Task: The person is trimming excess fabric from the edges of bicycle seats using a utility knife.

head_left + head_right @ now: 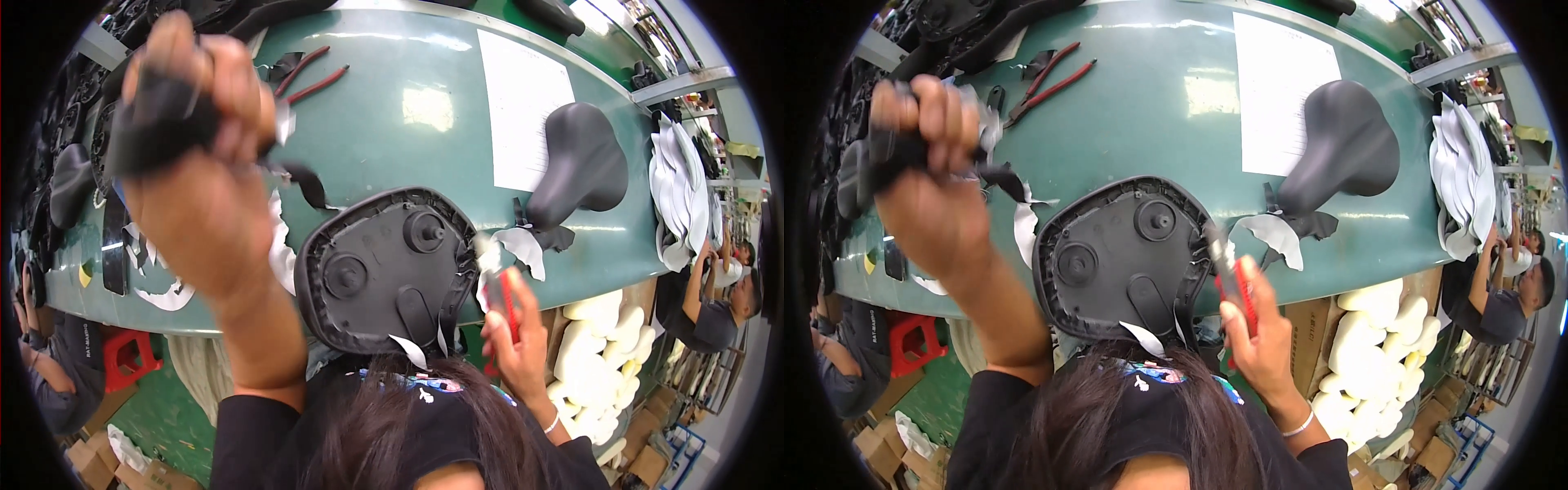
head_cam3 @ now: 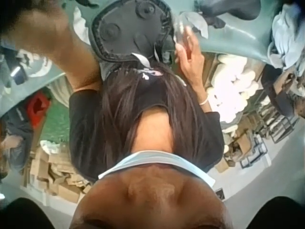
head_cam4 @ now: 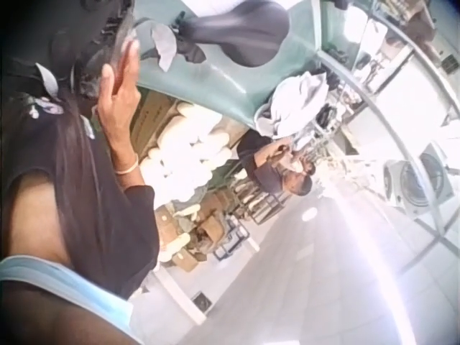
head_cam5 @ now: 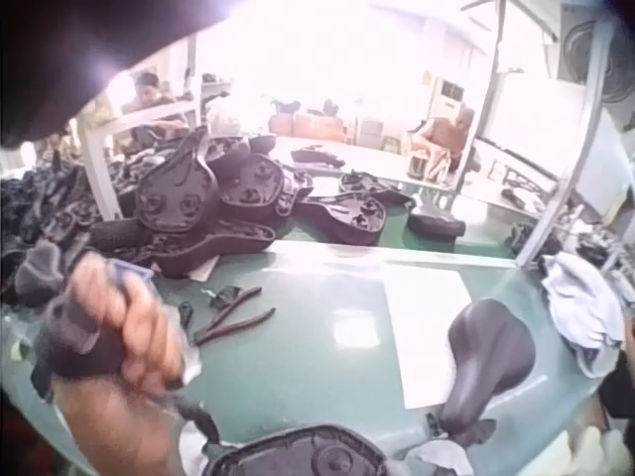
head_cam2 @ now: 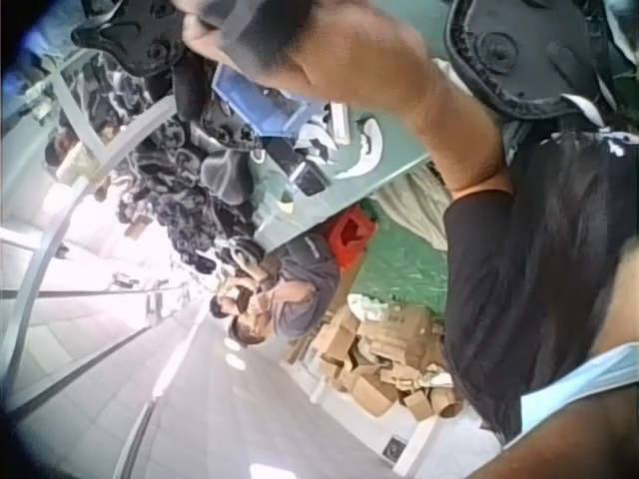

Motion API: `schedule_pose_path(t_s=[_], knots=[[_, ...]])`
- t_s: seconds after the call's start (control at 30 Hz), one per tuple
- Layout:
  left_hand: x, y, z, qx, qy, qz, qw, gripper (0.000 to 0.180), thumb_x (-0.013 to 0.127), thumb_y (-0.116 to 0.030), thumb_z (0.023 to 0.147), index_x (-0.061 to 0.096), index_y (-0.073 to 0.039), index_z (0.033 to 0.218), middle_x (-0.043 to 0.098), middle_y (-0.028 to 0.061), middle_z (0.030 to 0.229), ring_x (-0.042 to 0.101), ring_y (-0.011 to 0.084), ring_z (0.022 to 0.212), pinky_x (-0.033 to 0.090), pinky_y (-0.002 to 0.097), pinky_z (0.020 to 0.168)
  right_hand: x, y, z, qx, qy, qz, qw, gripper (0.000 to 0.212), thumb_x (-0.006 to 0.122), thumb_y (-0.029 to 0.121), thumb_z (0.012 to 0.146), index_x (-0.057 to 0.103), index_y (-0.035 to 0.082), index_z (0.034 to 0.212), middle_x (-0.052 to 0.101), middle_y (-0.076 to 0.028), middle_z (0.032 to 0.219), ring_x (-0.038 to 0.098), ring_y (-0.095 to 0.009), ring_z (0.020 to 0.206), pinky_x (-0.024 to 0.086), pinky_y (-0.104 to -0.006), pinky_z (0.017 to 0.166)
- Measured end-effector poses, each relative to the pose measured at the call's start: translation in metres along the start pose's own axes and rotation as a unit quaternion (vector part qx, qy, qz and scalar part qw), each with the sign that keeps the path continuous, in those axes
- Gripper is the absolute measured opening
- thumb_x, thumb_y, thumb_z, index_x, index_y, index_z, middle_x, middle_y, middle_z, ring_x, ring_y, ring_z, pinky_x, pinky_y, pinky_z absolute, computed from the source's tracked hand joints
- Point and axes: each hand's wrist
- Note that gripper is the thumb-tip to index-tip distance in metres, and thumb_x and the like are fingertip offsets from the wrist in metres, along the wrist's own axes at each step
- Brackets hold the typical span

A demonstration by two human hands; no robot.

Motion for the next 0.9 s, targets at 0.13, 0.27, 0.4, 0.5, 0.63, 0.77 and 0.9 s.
schedule_pose_path(t_s=[0.13,0.27,0.4,0.5,0.63,0.77,0.9], knots=[[-0.069,-0.081,-0.099,-0.35,0.053,0.02,0.935,0.036,0.059,-0.029,0.088,0.049,0.0,0.068,0.061,0.0183,0.065,0.046,0.0157,0.041,0.042,0.0242,0.043,0.037,0.021,0.051,-0.184,-0.018,0.009,0.983,0.087,0.073,0.012,0.079,0.019,0.002,0.146,0.046,-0.018,0.135,0.049,-0.025,0.122,0.041,-0.0328,0.096],[-0.056,-0.102,-0.099,-0.232,0.462,0.609,0.602,0.025,0.071,-0.017,0.069,0.061,-0.002,0.086,0.062,0.0117,0.087,0.059,0.0287,0.078,0.047,0.0382,0.067,0.043,0.039,0.113,-0.232,-0.062,0.033,0.97,0.08,0.069,0.009,0.08,0.022,0.002,0.144,0.05,-0.018,0.131,0.055,-0.023,0.113,0.044,-0.0313,0.091],[-0.016,-0.075,-0.097,-0.2,0.375,0.59,0.687,0.032,0.074,-0.016,0.068,0.06,-0.007,0.096,0.057,0.0102,0.093,0.056,0.0294,0.089,0.044,0.0395,0.076,0.051,0.055,0.136,-0.198,0.011,0.153,0.968,0.059,0.056,0.01,0.091,0.028,0.006,0.143,0.056,-0.011,0.116,0.053,-0.009,0.063,0.046,-0.0217,0.054],[0.003,-0.021,-0.086,-0.12,0.474,0.504,0.712,0.035,0.073,-0.019,0.069,0.061,-0.009,0.101,0.053,0.007,0.098,0.051,0.0242,0.095,0.039,0.0369,0.081,0.041,0.064,0.113,-0.213,0.005,0.131,0.968,0.056,0.054,0.011,0.092,0.03,0.006,0.142,0.059,-0.009,0.107,0.052,-0.008,0.059,0.044,-0.0211,0.051],[-0.015,0.031,-0.068,-0.257,0.474,0.383,0.75,0.01,0.071,-0.018,0.071,0.069,-0.01,0.076,0.055,0.0028,0.072,0.057,0.0208,0.074,0.043,0.0332,0.064,0.002,0.02,0.082,-0.272,-0.002,-0.003,0.962,0.051,0.057,0.009,0.089,0.042,0.01,0.138,0.066,-0.008,0.1,0.054,-0.012,0.056,0.046,-0.0254,0.052],[-0.012,0.047,-0.046,-0.347,0.487,0.372,0.71,0.012,0.07,-0.016,0.068,0.073,-0.008,0.077,0.06,0.003,0.07,0.058,0.0171,0.065,0.043,0.0314,0.059,-0.017,0.004,0.069,-0.442,0.126,-0.2,0.866,0.054,0.065,0.005,0.08,0.053,0.015,0.132,0.058,-0.004,0.076,0.052,-0.015,0.051,0.043,-0.0267,0.047],[-0.008,0.052,-0.039,-0.361,0.484,0.327,0.727,0.014,0.071,-0.016,0.067,0.073,-0.007,0.078,0.061,0.0031,0.069,0.058,0.0155,0.063,0.042,0.0306,0.058,0.002,0.034,0.075,-0.455,0.114,-0.376,0.799,0.06,0.062,0.004,0.077,0.054,0.028,0.131,0.039,-0.003,0.062,0.048,-0.019,0.047,0.041,-0.0323,0.045]])
Point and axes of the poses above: each hand's wrist, its own z-axis towards the middle knuckle, its own x-axis out of the palm, y = z × x
